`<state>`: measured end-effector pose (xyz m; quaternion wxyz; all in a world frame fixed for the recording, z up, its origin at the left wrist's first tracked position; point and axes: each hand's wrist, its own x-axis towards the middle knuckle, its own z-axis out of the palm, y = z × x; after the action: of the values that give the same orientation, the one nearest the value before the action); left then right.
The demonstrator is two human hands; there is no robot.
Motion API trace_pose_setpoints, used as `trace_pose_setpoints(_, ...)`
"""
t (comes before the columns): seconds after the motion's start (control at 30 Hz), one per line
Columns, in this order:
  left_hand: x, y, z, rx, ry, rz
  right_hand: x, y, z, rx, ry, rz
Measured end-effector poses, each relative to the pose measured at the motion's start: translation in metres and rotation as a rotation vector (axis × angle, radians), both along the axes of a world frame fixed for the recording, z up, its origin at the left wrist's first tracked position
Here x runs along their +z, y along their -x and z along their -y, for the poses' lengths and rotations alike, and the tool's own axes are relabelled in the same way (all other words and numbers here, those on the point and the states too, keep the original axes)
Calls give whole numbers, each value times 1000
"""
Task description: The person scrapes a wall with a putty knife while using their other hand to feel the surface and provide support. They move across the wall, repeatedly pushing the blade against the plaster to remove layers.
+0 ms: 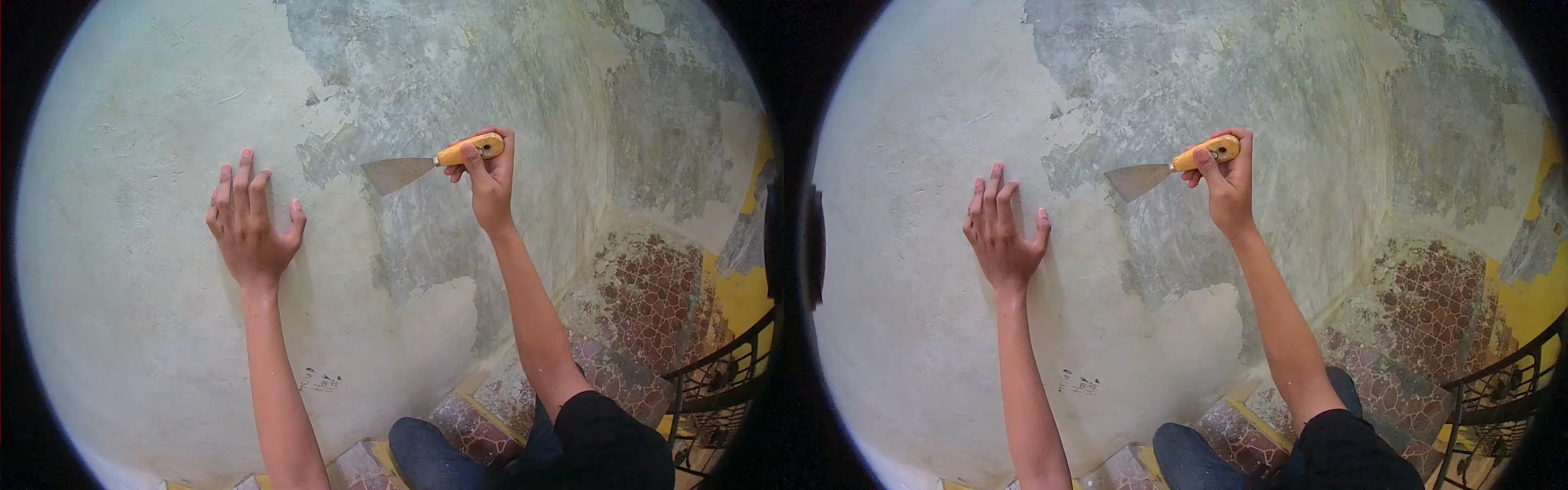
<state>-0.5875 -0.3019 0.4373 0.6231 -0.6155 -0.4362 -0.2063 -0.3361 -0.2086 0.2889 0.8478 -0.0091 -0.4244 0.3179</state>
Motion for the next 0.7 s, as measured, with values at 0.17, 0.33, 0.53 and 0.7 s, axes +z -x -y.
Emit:
trace_pose_setpoints(0.17,1,1,0,-2,5,-2,3,1,1,-21,20,-3)
trace_pose_setpoints(0.33,0,0,1,1,-2,-3,6,5,-5,50,41,-38)
trace_pose_setpoints(0.53,-2,1,2,-41,31,17,4,10,-4,95,-22,61)
trace_pose_setpoints(0.7,-1,3,0,-31,27,6,-2,5,-8,54,40,-13)
